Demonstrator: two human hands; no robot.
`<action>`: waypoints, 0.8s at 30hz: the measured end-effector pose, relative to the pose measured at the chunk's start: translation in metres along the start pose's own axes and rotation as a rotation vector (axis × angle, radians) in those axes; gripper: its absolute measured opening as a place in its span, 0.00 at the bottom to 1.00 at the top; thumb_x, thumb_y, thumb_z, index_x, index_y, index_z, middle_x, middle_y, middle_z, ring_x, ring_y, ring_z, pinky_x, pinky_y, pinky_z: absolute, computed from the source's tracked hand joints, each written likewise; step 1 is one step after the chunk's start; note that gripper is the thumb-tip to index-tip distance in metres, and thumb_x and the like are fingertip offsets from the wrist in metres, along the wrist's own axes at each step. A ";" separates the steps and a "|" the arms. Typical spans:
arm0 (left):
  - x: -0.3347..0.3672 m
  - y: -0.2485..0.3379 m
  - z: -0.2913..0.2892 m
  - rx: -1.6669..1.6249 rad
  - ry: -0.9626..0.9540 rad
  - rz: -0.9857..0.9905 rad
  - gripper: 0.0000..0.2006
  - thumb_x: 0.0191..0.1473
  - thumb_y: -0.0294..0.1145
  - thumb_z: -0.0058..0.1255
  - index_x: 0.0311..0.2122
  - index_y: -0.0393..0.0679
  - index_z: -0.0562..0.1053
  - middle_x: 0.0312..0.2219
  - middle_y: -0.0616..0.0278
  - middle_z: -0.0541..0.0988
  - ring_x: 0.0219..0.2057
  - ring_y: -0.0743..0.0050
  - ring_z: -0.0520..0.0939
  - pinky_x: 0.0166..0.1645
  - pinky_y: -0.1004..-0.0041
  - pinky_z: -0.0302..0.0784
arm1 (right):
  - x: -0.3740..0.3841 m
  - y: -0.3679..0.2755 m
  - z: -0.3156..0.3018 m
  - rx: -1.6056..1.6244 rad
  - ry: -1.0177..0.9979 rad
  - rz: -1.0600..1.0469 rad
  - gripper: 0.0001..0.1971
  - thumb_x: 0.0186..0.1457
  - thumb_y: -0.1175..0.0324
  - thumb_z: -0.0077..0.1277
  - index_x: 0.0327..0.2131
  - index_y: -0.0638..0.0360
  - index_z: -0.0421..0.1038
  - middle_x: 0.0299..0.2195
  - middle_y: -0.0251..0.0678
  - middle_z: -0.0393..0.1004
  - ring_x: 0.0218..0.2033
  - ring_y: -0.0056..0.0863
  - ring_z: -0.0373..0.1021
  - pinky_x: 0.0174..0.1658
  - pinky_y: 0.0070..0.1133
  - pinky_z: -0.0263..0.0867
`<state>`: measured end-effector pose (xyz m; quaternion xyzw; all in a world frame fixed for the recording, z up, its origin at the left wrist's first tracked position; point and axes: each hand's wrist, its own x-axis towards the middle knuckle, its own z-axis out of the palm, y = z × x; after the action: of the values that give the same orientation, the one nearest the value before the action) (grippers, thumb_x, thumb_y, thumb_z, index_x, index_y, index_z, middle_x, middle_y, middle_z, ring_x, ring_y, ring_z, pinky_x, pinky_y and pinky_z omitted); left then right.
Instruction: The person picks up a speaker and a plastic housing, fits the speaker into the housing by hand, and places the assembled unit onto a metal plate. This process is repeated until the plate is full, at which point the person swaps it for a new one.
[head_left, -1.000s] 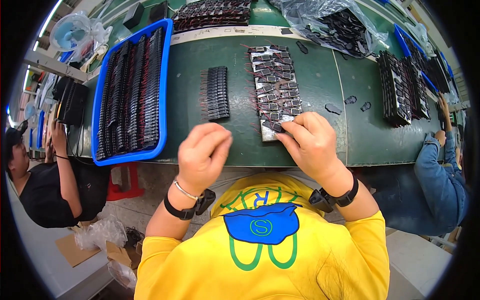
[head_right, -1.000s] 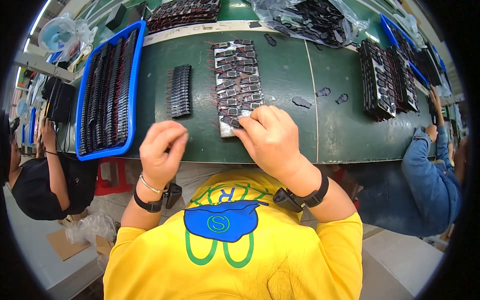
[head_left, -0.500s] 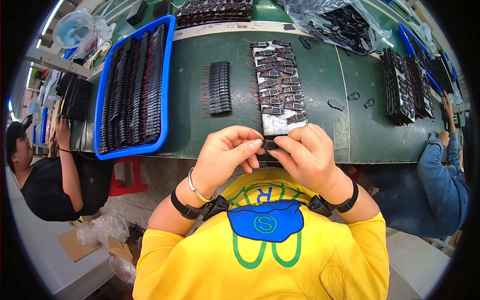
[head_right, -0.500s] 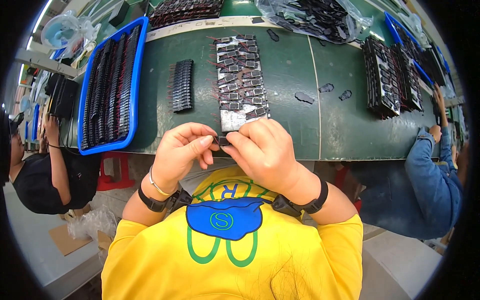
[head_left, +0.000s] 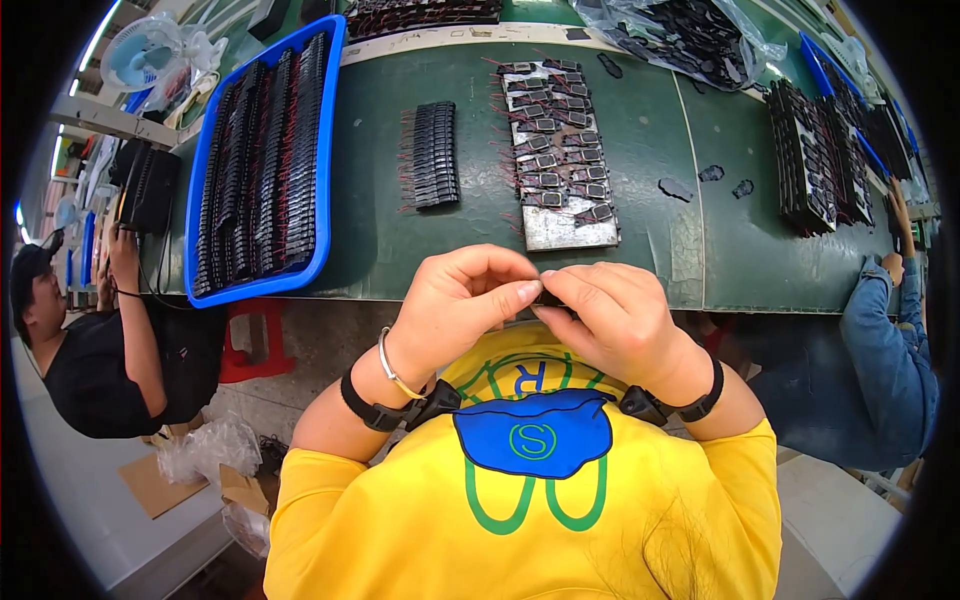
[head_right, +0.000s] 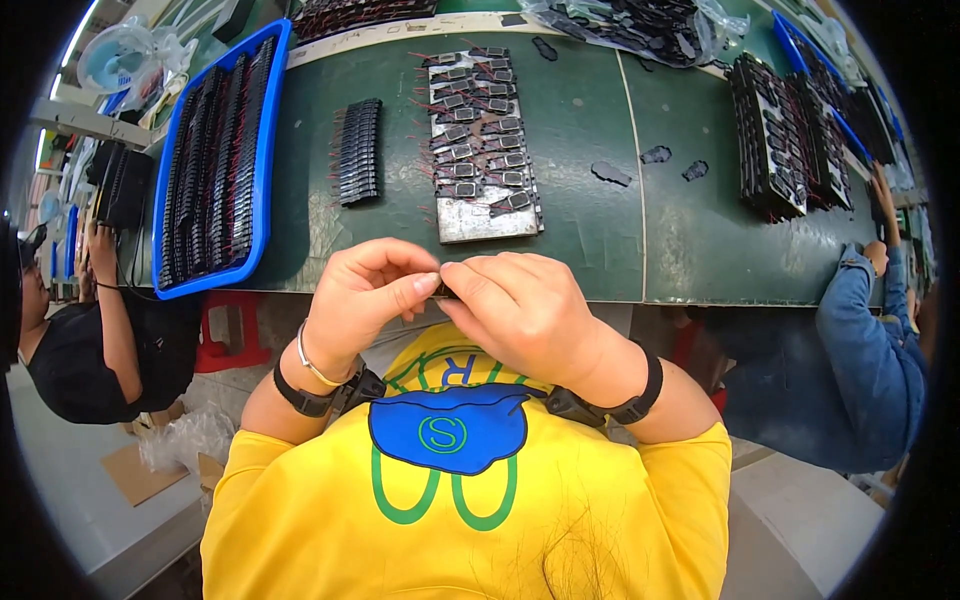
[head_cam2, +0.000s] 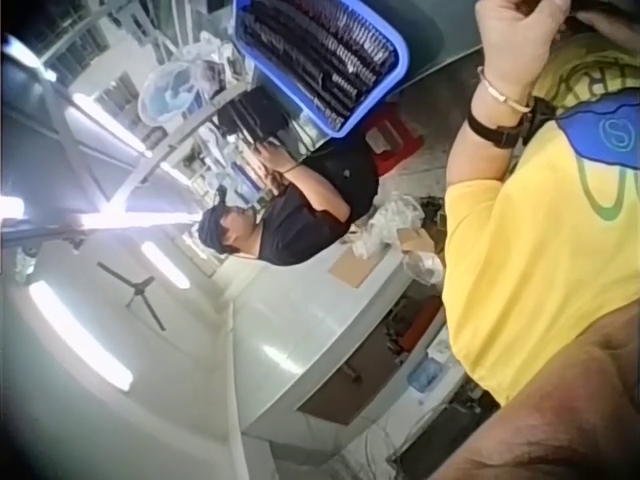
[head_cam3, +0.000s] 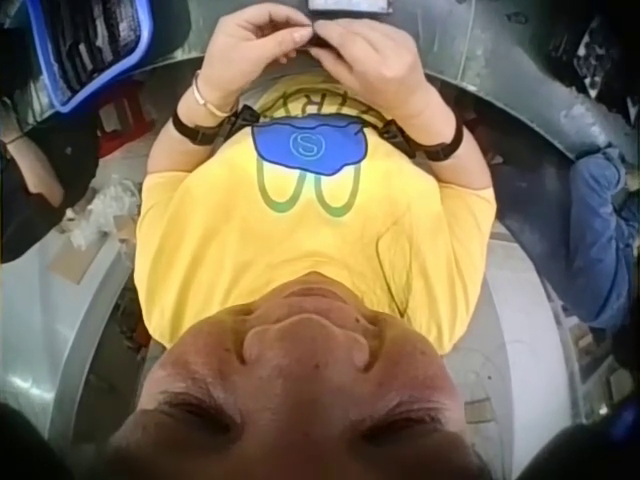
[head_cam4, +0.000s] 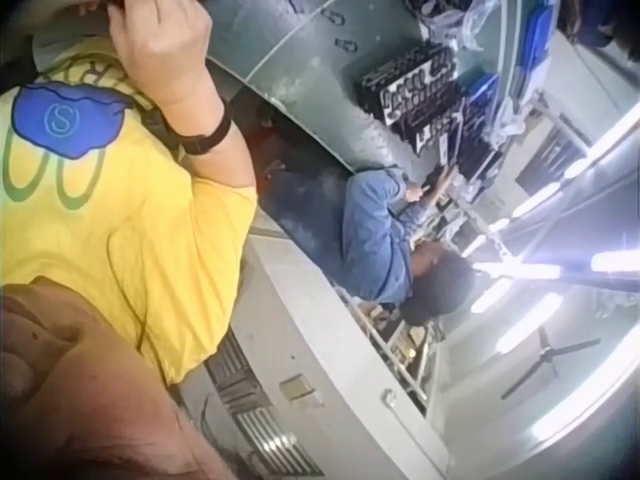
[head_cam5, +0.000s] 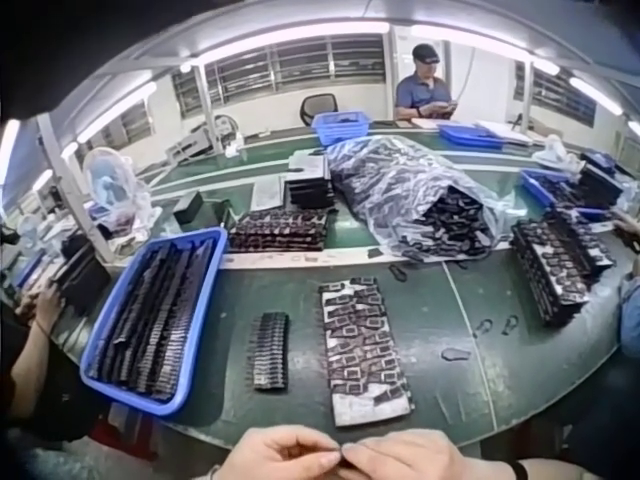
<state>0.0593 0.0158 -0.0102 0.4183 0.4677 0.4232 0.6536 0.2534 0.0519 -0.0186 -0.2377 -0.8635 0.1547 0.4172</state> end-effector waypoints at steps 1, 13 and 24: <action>0.000 -0.002 0.000 0.001 -0.007 0.051 0.06 0.51 0.22 0.55 0.37 0.37 0.76 0.29 0.63 0.79 0.27 0.81 0.78 0.31 0.82 0.74 | -0.001 0.000 0.000 0.010 0.005 0.000 0.16 0.34 0.78 0.63 0.32 0.63 0.73 0.25 0.39 0.76 0.24 0.34 0.74 0.26 0.24 0.70; 0.000 -0.016 -0.006 0.459 -0.029 0.609 0.09 0.47 0.15 0.55 0.36 0.35 0.76 0.36 0.53 0.80 0.34 0.73 0.81 0.38 0.79 0.76 | -0.005 0.001 -0.002 0.061 0.029 -0.008 0.15 0.34 0.80 0.61 0.32 0.61 0.75 0.25 0.36 0.75 0.22 0.32 0.73 0.23 0.22 0.68; -0.013 -0.010 -0.006 -0.187 -0.008 0.057 0.07 0.56 0.26 0.52 0.39 0.36 0.75 0.33 0.61 0.80 0.27 0.80 0.79 0.29 0.82 0.76 | -0.006 -0.003 -0.004 -0.021 0.033 -0.091 0.15 0.34 0.81 0.60 0.33 0.62 0.75 0.26 0.37 0.74 0.22 0.30 0.72 0.23 0.21 0.67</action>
<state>0.0524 0.0012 -0.0172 0.3703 0.4111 0.4820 0.6794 0.2588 0.0469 -0.0188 -0.2051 -0.8679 0.1227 0.4355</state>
